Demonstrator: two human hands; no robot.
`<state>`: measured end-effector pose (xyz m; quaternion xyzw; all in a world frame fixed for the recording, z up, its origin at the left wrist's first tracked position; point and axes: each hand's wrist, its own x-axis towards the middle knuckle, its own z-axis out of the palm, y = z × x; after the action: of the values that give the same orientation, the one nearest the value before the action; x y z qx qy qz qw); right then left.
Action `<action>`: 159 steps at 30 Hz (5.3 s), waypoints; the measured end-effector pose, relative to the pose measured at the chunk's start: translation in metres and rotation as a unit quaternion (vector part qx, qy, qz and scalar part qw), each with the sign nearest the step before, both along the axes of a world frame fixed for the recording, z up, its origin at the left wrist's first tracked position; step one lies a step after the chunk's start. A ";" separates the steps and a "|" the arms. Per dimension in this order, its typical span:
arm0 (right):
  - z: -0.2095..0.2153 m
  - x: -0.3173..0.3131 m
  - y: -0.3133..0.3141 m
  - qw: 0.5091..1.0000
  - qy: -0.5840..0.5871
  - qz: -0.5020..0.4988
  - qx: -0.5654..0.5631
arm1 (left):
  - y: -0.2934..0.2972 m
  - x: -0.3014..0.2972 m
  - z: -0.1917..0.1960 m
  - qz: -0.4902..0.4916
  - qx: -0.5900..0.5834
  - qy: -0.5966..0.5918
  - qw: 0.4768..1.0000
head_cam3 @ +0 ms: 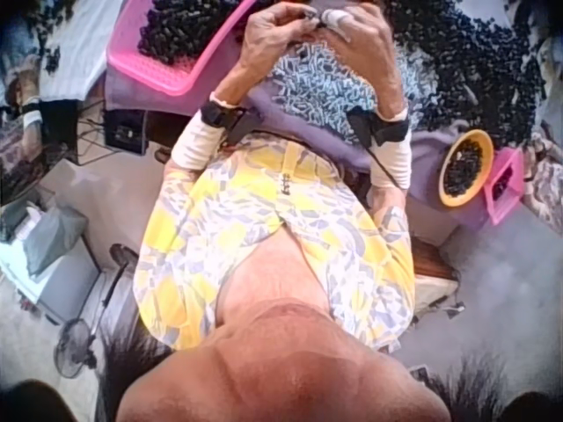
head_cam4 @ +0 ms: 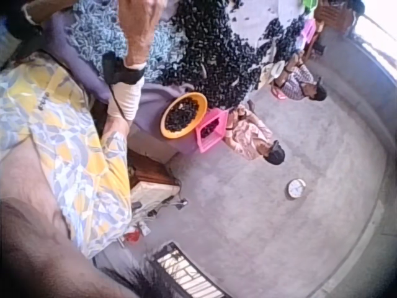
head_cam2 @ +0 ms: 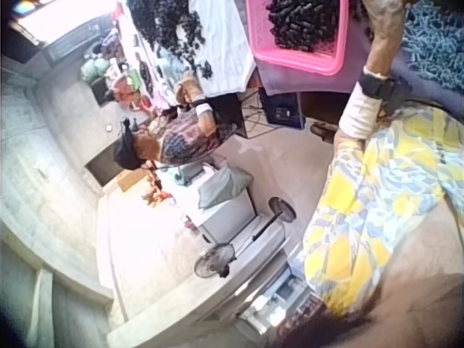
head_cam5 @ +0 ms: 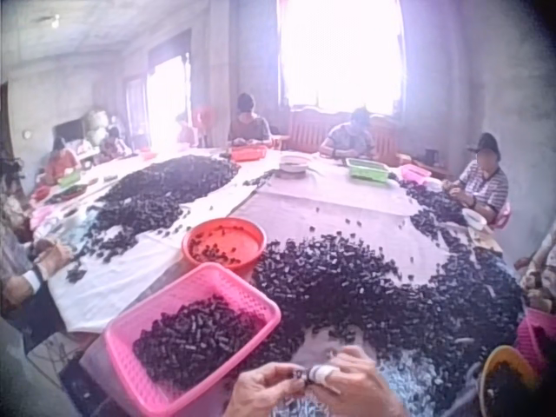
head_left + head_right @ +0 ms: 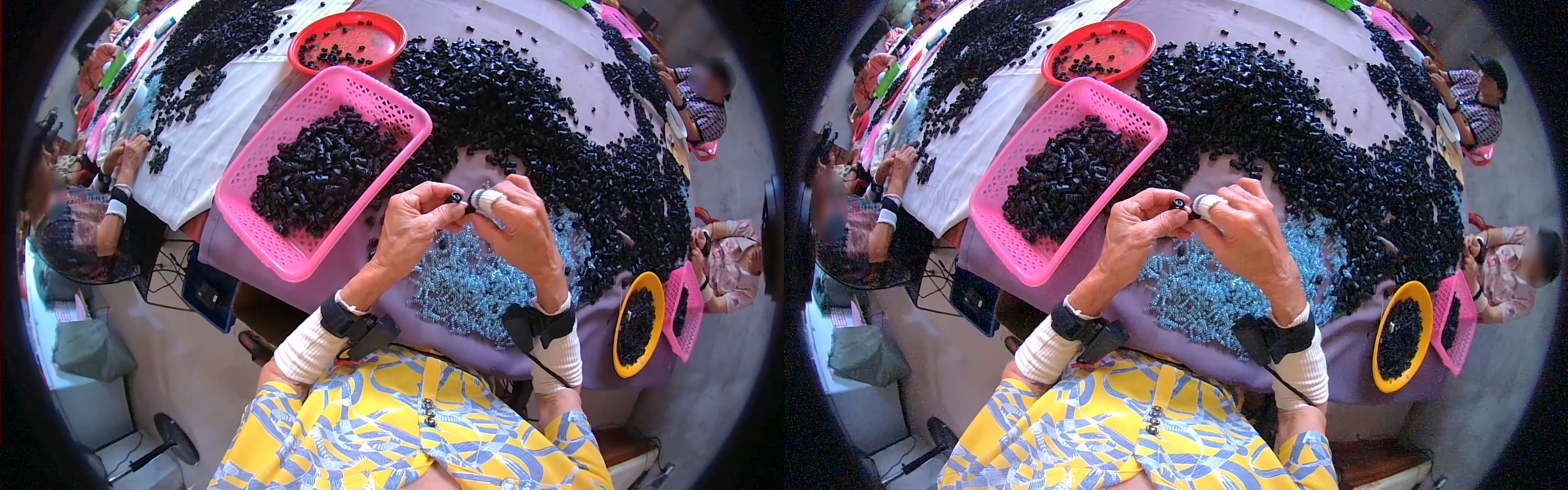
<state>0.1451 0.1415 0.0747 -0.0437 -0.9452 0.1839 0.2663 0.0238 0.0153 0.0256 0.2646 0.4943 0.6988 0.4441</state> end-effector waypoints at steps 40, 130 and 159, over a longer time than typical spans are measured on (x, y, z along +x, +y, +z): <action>-0.005 0.006 -0.003 0.994 0.076 -0.063 -0.038 | -0.003 0.004 0.007 0.004 -0.028 0.188 0.982; -0.029 -0.001 0.008 0.990 -0.004 -0.108 0.087 | 0.020 0.004 -0.005 -0.071 -0.047 -0.141 0.986; -0.035 0.006 0.014 0.997 0.008 -0.080 0.014 | 0.017 0.003 -0.014 -0.084 -0.093 -0.145 0.982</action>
<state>0.1510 0.1551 0.0401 -0.1142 -0.9389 0.1486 0.2886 0.0266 0.0324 0.0116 0.1586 0.4633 0.6415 0.5905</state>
